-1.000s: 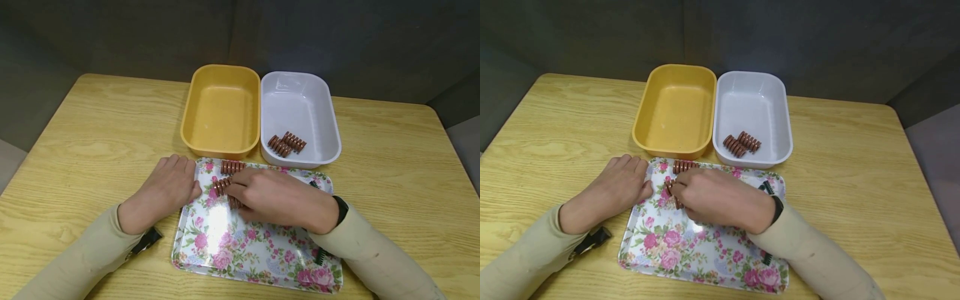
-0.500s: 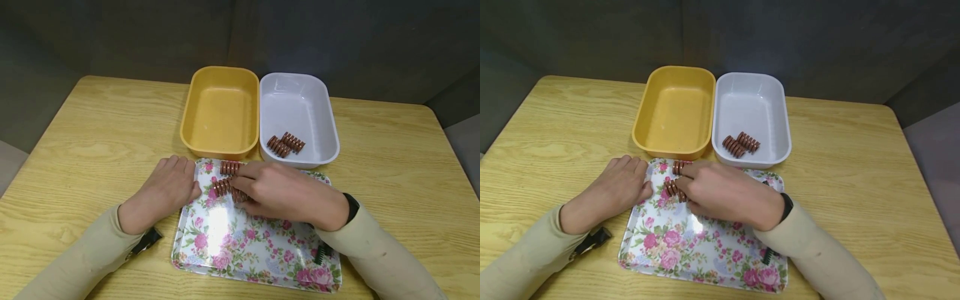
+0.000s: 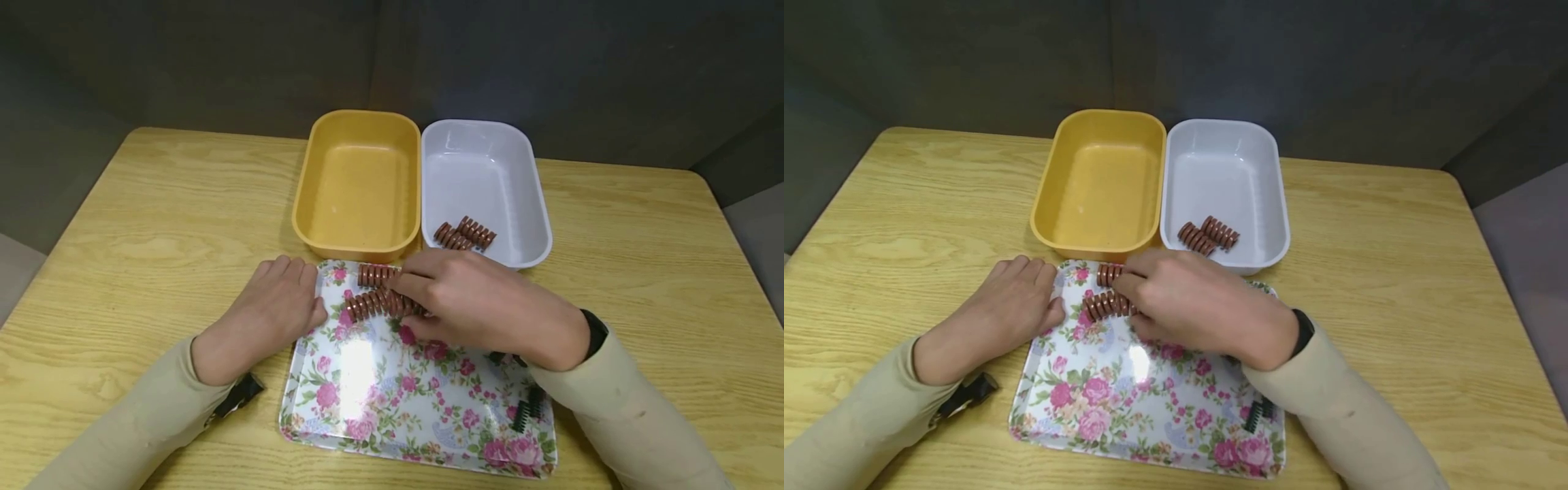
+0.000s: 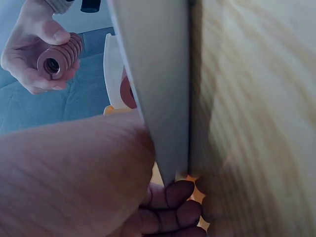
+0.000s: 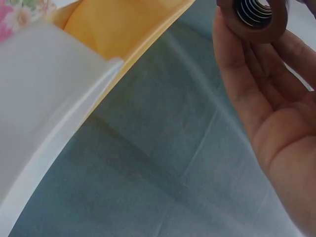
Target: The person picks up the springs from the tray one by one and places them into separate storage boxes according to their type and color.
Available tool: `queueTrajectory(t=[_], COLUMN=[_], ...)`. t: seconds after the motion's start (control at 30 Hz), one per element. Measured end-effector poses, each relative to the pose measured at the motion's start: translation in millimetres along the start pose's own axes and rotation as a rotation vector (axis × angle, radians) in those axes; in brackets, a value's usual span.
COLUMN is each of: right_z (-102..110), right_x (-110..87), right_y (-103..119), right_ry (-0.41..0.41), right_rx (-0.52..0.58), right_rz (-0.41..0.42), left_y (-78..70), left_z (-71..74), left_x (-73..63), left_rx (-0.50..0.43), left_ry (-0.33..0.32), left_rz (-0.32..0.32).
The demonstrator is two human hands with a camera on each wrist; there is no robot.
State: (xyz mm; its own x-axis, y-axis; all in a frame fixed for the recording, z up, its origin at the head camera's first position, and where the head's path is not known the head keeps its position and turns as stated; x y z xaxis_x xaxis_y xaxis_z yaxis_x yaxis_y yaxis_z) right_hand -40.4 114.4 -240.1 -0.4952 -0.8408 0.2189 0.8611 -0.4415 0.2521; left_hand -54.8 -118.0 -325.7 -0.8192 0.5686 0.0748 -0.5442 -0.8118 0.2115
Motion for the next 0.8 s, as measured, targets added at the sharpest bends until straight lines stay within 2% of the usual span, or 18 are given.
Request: queueTrajectory(t=[0.33,0.57,0.8], right_z=[11.1,18.1,23.3], right_x=[-1.3,-4.9,-7.1], right_y=[-4.3,-8.4,-12.1], right_ry=[-0.036,-0.045,-0.076], right_rx=[0.001,0.009,-0.009], right_rz=[-0.008,-0.028,-0.034], left_y=[1.8,1.9,2.7], left_z=[-0.5,0.0,0.0], left_x=[-2.4,-2.9,-3.2], left_rx=[-0.006,0.001,-0.002], left_ry=[-0.013,-0.048,-0.027], left_rz=[0.005,-0.011,-0.003])
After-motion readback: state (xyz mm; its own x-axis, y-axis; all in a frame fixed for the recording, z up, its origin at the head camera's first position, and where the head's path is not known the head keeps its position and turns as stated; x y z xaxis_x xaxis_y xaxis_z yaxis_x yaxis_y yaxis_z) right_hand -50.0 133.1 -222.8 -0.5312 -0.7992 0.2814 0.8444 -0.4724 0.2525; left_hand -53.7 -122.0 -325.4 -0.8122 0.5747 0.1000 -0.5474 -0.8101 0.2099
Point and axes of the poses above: each hand's wrist, its own x-axis towards the middle knuckle, its own z-axis out of the back of the hand, y = z × x, the point moved 3 cm from there along x, towards the middle knuckle, and after that the axes turned 10 degrees about x, right-handed, at the moved point
